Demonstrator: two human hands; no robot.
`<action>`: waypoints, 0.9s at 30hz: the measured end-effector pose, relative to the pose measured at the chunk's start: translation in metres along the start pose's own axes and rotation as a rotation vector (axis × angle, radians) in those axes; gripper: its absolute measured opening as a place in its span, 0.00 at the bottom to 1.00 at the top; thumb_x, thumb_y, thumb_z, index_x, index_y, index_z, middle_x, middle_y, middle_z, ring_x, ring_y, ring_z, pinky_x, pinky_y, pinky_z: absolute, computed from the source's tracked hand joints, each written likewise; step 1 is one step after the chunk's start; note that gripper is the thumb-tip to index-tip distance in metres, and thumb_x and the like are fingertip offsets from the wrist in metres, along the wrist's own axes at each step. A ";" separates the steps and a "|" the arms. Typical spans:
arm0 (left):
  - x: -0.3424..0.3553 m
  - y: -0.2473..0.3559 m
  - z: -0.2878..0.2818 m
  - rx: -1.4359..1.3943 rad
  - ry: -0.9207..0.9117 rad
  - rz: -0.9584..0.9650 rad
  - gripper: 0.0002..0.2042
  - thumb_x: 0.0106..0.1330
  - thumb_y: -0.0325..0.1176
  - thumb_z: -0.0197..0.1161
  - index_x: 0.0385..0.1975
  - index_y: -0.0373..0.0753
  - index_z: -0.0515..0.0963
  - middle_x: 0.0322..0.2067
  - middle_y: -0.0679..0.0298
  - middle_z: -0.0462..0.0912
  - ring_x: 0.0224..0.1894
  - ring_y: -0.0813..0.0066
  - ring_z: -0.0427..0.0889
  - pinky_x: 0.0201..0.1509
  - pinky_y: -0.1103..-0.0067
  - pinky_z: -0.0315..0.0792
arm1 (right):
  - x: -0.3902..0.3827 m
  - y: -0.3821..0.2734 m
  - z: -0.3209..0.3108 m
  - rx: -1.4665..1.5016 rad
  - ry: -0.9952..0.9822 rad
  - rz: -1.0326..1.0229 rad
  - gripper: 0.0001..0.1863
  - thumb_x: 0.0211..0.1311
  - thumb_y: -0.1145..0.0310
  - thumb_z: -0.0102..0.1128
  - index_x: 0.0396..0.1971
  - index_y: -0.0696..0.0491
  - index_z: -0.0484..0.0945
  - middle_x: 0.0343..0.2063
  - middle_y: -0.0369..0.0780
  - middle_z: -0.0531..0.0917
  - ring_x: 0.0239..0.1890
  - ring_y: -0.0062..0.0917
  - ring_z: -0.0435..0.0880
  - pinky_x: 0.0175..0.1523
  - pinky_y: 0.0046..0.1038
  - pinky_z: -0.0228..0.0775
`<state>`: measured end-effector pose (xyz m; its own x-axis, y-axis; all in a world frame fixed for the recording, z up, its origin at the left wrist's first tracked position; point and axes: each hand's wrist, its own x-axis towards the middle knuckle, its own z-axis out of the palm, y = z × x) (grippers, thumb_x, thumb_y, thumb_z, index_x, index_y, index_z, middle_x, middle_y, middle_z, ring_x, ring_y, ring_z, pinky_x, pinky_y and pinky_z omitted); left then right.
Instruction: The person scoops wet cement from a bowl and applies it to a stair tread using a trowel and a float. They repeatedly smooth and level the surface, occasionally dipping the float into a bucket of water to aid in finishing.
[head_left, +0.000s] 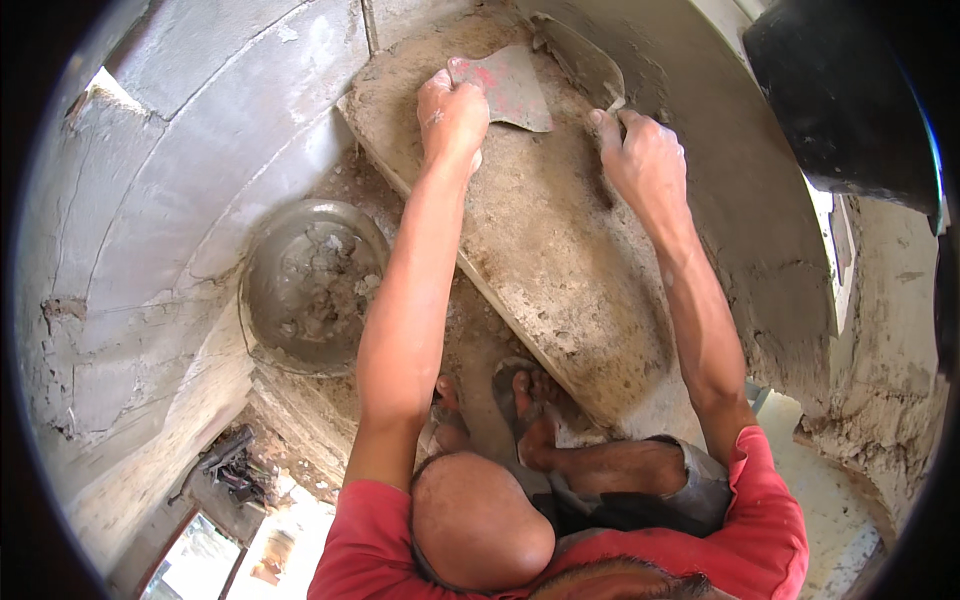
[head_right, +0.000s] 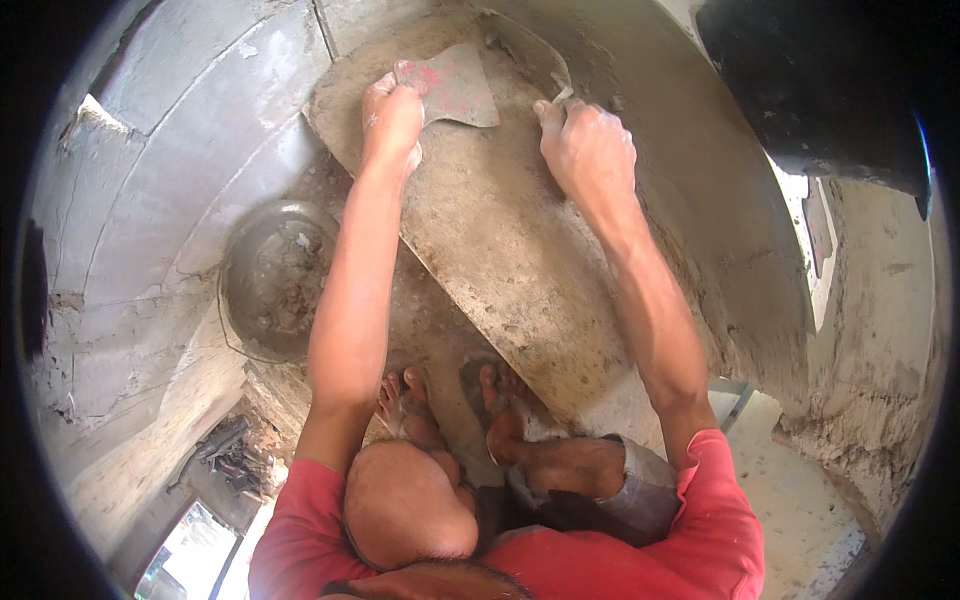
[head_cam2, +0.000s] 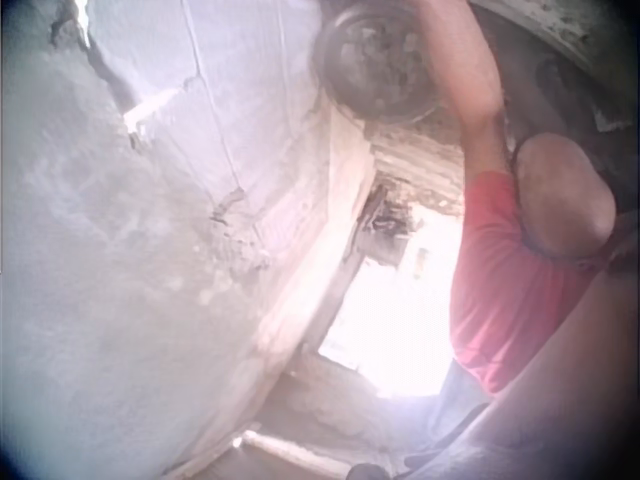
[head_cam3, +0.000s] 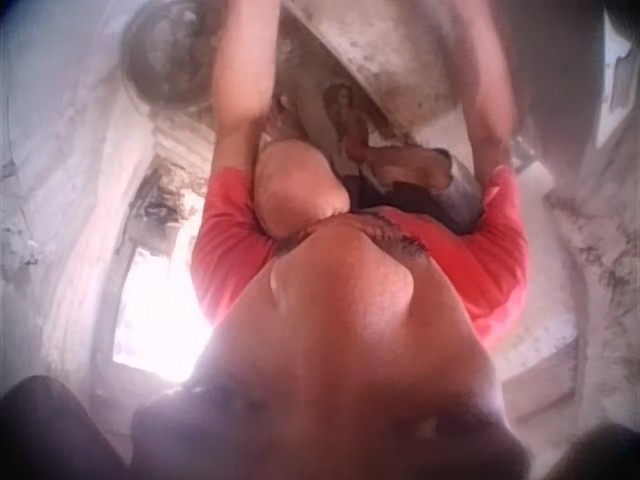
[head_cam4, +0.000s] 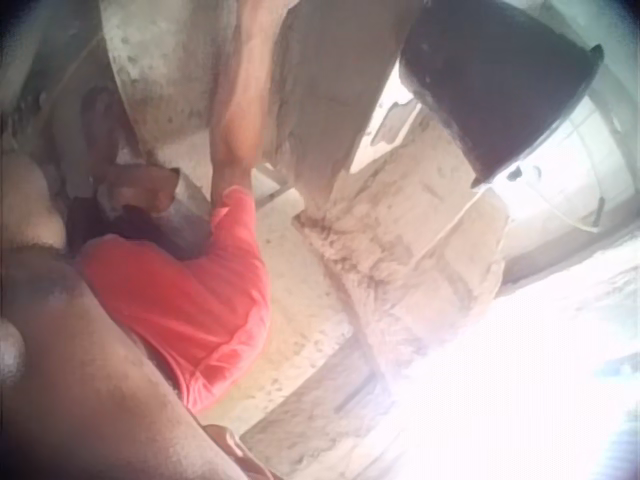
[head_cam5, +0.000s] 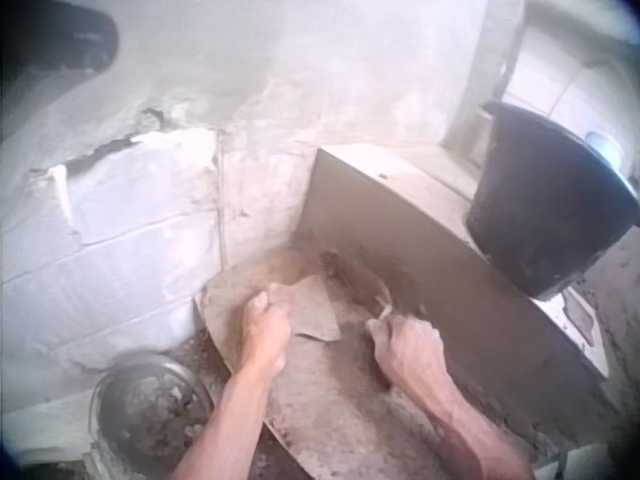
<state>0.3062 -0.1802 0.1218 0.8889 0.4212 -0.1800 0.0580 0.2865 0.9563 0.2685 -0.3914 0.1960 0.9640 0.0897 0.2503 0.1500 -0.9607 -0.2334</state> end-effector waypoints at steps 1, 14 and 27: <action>0.000 0.000 0.000 0.052 0.043 -0.017 0.14 0.66 0.24 0.54 0.47 0.25 0.81 0.42 0.50 0.87 0.44 0.66 0.83 0.52 0.69 0.76 | 0.009 0.000 0.001 0.019 -0.045 0.045 0.27 0.75 0.52 0.60 0.34 0.64 0.88 0.32 0.62 0.87 0.38 0.61 0.88 0.47 0.53 0.82; 0.017 -0.005 -0.001 -0.015 0.113 -0.043 0.16 0.66 0.25 0.54 0.49 0.24 0.81 0.50 0.40 0.87 0.52 0.52 0.87 0.60 0.66 0.76 | -0.001 -0.037 -0.030 -0.078 -0.124 0.047 0.30 0.79 0.48 0.55 0.41 0.66 0.87 0.33 0.64 0.87 0.41 0.57 0.90 0.50 0.52 0.81; 0.002 0.004 -0.002 -0.025 0.086 -0.033 0.14 0.65 0.24 0.54 0.45 0.24 0.81 0.48 0.43 0.88 0.49 0.59 0.87 0.57 0.66 0.77 | 0.009 0.015 -0.002 -0.067 -0.192 0.180 0.30 0.77 0.49 0.56 0.39 0.67 0.87 0.35 0.65 0.87 0.44 0.61 0.88 0.54 0.51 0.80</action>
<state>0.3075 -0.1762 0.1246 0.8442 0.4835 -0.2316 0.0744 0.3222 0.9438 0.2787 -0.4053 0.1971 0.9987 -0.0426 0.0263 -0.0367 -0.9803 -0.1942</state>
